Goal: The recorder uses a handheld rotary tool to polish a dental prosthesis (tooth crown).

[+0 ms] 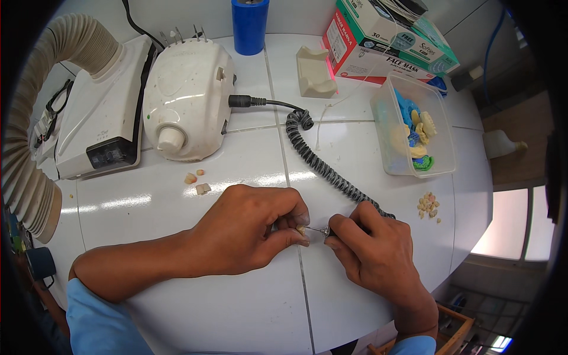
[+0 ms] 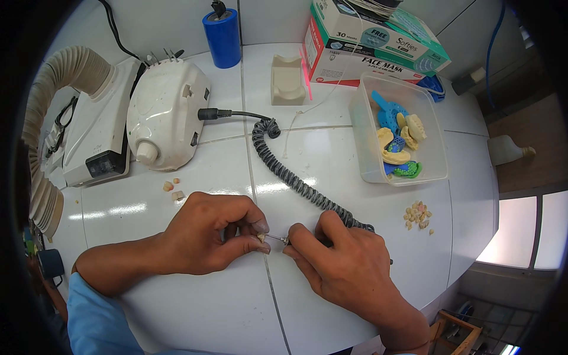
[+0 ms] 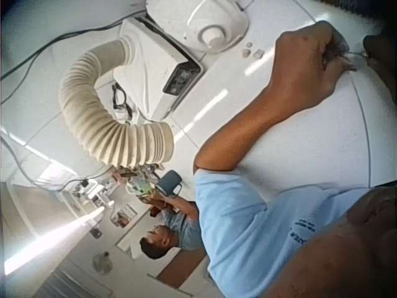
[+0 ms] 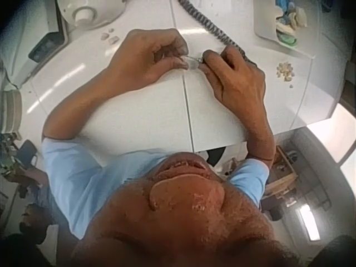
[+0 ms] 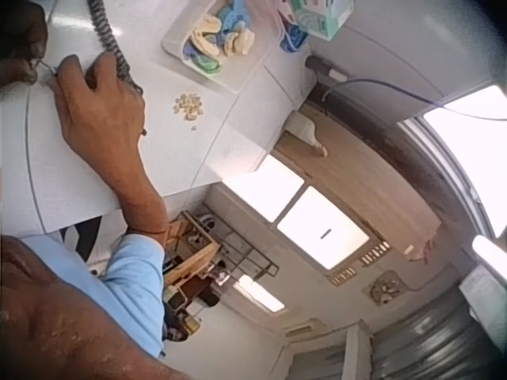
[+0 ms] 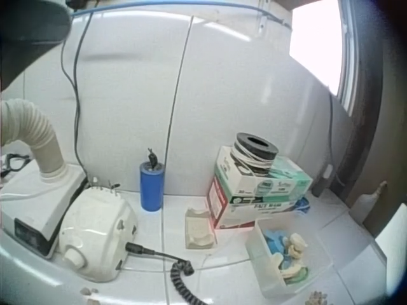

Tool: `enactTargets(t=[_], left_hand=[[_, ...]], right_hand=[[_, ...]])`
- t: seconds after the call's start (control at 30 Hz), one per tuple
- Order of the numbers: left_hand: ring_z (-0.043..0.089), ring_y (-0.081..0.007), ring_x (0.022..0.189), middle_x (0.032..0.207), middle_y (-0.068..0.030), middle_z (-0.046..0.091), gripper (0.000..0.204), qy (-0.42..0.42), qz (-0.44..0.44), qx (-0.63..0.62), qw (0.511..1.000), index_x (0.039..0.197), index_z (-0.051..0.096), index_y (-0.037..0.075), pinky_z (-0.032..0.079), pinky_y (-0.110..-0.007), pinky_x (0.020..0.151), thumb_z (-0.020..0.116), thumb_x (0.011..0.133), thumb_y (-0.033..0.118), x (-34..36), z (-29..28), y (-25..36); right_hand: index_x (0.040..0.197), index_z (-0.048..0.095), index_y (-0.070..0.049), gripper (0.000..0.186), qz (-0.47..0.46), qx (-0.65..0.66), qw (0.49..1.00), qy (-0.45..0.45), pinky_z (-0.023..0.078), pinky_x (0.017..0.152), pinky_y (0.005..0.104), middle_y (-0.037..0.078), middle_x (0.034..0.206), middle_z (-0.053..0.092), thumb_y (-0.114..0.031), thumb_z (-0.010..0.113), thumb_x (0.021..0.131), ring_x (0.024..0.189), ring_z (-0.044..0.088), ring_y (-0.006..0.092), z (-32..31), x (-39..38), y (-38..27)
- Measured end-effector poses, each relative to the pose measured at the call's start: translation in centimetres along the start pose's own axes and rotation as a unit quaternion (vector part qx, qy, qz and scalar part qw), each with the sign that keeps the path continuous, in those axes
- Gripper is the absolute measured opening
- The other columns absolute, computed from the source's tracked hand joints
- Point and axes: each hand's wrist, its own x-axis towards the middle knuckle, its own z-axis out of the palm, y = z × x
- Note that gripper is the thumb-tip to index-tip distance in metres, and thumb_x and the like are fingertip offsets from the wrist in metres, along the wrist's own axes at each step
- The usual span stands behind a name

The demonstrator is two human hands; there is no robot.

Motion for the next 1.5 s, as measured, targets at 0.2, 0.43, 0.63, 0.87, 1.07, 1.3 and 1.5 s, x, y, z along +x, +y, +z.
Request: enactTargets(t=[0.2,0.43,0.63,0.87,1.07,1.3,1.5], left_hand=[[0.069,-0.0149,0.064,0.084,-0.0055,0.076,0.023,-0.001,-0.005,-0.002,1.000,0.099,0.073,0.005,0.055,-0.029,0.058,0.092,0.088,0.012,-0.03,-0.07,-0.05],[0.069,-0.0154,0.064,0.084,-0.0054,0.077,0.024,0.002,0.002,0.004,1.000,0.099,0.073,0.005,0.054,-0.029,0.058,0.092,0.088,0.014,0.03,0.07,-0.21],[0.069,-0.0150,0.063,0.083,-0.0055,0.077,0.024,0.003,0.002,0.004,1.000,0.099,0.073,0.005,0.054,-0.029,0.057,0.092,0.088,0.014,0.02,0.04,-0.15],[0.067,-0.0150,0.061,0.084,-0.0054,0.077,0.024,0.003,0.007,0.008,1.000,0.100,0.074,0.005,0.052,-0.029,0.056,0.092,0.088,0.015,0.05,0.07,-0.27],[0.066,-0.0148,0.060,0.084,-0.0049,0.076,0.024,0.006,0.006,0.004,1.000,0.100,0.074,0.006,0.052,-0.029,0.056,0.093,0.088,0.015,-0.02,0.08,-0.28],[0.066,-0.0151,0.060,0.084,-0.0050,0.076,0.025,0.004,0.013,0.010,1.000,0.101,0.074,0.006,0.052,-0.029,0.056,0.093,0.088,0.015,-0.01,0.04,-0.32],[0.068,-0.0164,0.062,0.085,-0.0051,0.077,0.025,0.003,0.018,0.020,1.000,0.102,0.073,0.006,0.053,-0.030,0.057,0.092,0.088,0.015,-0.06,0.10,-0.51]], right_hand=[[0.104,0.073,-0.017,0.018,-0.005,0.000,1.000,0.003,0.046,0.050,0.0349,0.002,0.083,0.049,-0.029,0.084,0.096,0.052,0.055,0.0177,0.13,0.04,-0.03],[0.104,0.073,-0.017,0.018,-0.005,0.005,1.000,-0.004,0.046,0.050,0.0347,0.002,0.083,0.049,-0.029,0.084,0.096,0.052,0.054,0.0174,0.01,-0.03,0.03],[0.104,0.073,-0.017,0.019,-0.001,0.007,1.000,0.006,0.045,0.049,0.0349,0.002,0.083,0.047,-0.030,0.084,0.096,0.051,0.052,0.0175,0.08,0.05,-0.01],[0.104,0.073,-0.017,0.018,0.001,-0.003,1.000,-0.003,0.046,0.050,0.0350,0.002,0.083,0.049,-0.030,0.084,0.096,0.052,0.054,0.0179,-0.03,0.02,-0.03],[0.104,0.073,-0.017,0.018,-0.004,0.009,1.000,-0.007,0.046,0.051,0.0351,0.002,0.083,0.049,-0.029,0.084,0.096,0.053,0.054,0.0179,-0.21,0.07,0.10],[0.104,0.073,-0.017,0.018,-0.008,0.008,1.000,-0.005,0.047,0.051,0.0349,0.001,0.083,0.050,-0.029,0.084,0.096,0.054,0.055,0.0177,-0.20,0.07,0.14],[0.104,0.073,-0.017,0.019,-0.006,0.009,1.000,-0.006,0.047,0.051,0.0351,0.002,0.083,0.050,-0.029,0.085,0.095,0.054,0.056,0.0179,-0.20,0.11,0.15]])
